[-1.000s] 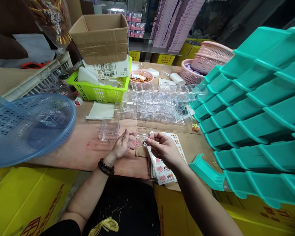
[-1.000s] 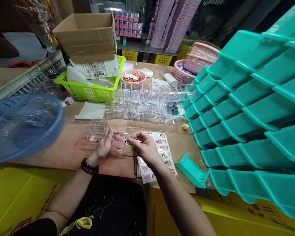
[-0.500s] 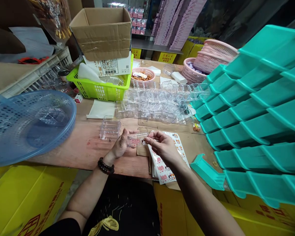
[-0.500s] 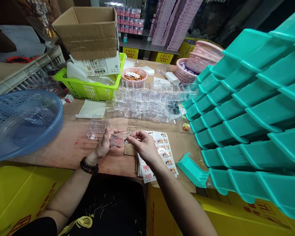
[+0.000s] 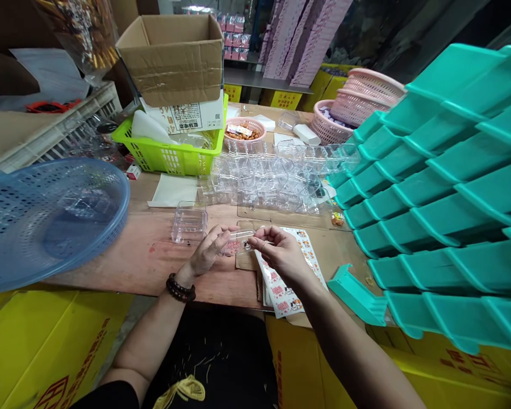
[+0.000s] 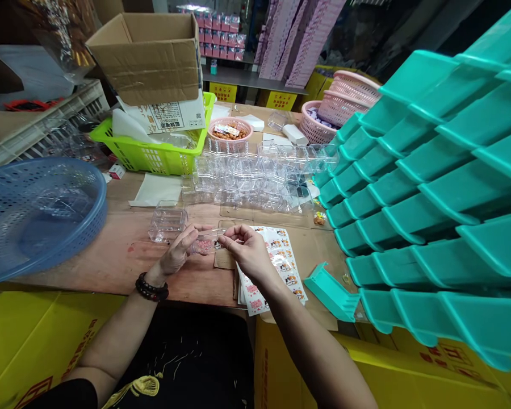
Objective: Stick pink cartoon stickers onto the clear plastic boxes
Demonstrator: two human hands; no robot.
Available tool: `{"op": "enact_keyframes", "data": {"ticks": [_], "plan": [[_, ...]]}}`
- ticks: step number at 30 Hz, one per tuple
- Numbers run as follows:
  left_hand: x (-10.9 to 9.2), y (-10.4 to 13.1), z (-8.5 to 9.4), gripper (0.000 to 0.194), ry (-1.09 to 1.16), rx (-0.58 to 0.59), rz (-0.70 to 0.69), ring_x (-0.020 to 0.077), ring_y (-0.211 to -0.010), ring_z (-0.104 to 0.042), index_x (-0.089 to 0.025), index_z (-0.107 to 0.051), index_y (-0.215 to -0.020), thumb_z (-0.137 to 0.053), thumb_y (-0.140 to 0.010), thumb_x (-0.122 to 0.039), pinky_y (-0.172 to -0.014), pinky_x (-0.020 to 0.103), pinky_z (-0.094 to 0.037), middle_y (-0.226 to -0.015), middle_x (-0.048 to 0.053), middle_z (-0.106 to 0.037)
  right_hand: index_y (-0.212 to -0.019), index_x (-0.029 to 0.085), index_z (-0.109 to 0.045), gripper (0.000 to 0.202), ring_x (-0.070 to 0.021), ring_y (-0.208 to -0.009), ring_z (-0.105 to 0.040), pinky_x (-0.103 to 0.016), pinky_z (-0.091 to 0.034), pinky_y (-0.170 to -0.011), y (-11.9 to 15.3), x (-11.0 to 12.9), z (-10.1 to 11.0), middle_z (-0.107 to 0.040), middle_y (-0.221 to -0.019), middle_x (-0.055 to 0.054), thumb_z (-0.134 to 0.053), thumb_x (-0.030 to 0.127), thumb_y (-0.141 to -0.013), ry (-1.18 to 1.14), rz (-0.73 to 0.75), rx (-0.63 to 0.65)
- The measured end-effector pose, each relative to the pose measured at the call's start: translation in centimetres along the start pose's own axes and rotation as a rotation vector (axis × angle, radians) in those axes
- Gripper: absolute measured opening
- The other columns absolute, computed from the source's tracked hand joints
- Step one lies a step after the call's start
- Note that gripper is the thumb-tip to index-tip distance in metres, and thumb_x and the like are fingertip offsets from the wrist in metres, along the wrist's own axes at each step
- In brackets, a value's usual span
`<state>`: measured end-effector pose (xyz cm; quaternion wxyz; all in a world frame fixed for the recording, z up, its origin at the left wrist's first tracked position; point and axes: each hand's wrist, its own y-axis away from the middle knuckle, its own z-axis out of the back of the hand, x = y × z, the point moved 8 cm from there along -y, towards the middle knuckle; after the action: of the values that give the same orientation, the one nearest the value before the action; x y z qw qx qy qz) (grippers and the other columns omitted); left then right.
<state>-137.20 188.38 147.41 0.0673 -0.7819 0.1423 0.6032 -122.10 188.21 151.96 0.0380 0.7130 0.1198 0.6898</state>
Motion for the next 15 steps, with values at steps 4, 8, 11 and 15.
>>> {"op": "enact_keyframes", "data": {"ticks": [4,8,11,15], "plan": [[0.58,-0.10,0.05,0.055,0.063,0.013,0.018,0.0271,-0.114,-0.060,-0.019,-0.066,-0.117,-0.050,-0.089,-0.063,-0.079,0.032,-0.055,-0.130,0.013,-0.060,-0.074,0.018,-0.058,0.043,-0.0054,-0.049,-0.039,-0.021,-0.024,-0.042,0.12,0.13,-0.05,-0.059,-0.063,0.003,-0.086,0.048,-0.062,-0.007,0.009,0.011],[0.91,-0.15,0.18,0.061,0.108,-0.005,0.042,0.0288,-0.117,-0.059,-0.018,-0.065,-0.117,-0.048,-0.087,-0.068,-0.079,0.033,-0.055,-0.134,0.013,-0.059,-0.074,0.018,-0.058,0.042,-0.0062,-0.050,-0.041,-0.022,-0.025,-0.043,0.25,0.38,-0.17,-0.057,-0.061,0.003,-0.086,0.048,-0.063,-0.018,0.026,0.030],[0.92,-0.10,0.25,0.062,0.108,-0.023,0.050,0.0284,-0.114,-0.061,-0.017,-0.064,-0.117,-0.049,-0.086,-0.069,-0.079,0.034,-0.055,-0.130,0.013,-0.061,-0.073,0.018,-0.058,0.042,-0.0063,-0.050,-0.041,-0.022,-0.025,-0.044,0.19,0.29,-0.25,-0.055,-0.060,0.004,-0.086,0.048,-0.062,-0.013,0.022,0.036],[0.87,-0.03,0.15,0.062,0.102,-0.004,0.042,0.0276,-0.110,-0.061,-0.018,-0.065,-0.116,-0.048,-0.086,-0.070,-0.080,0.035,-0.055,-0.123,0.012,-0.064,-0.073,0.018,-0.058,0.043,-0.0060,-0.049,-0.040,-0.022,-0.024,-0.044,-0.03,0.01,-0.24,-0.054,-0.058,0.004,-0.086,0.050,-0.062,0.002,0.025,0.020]]}}
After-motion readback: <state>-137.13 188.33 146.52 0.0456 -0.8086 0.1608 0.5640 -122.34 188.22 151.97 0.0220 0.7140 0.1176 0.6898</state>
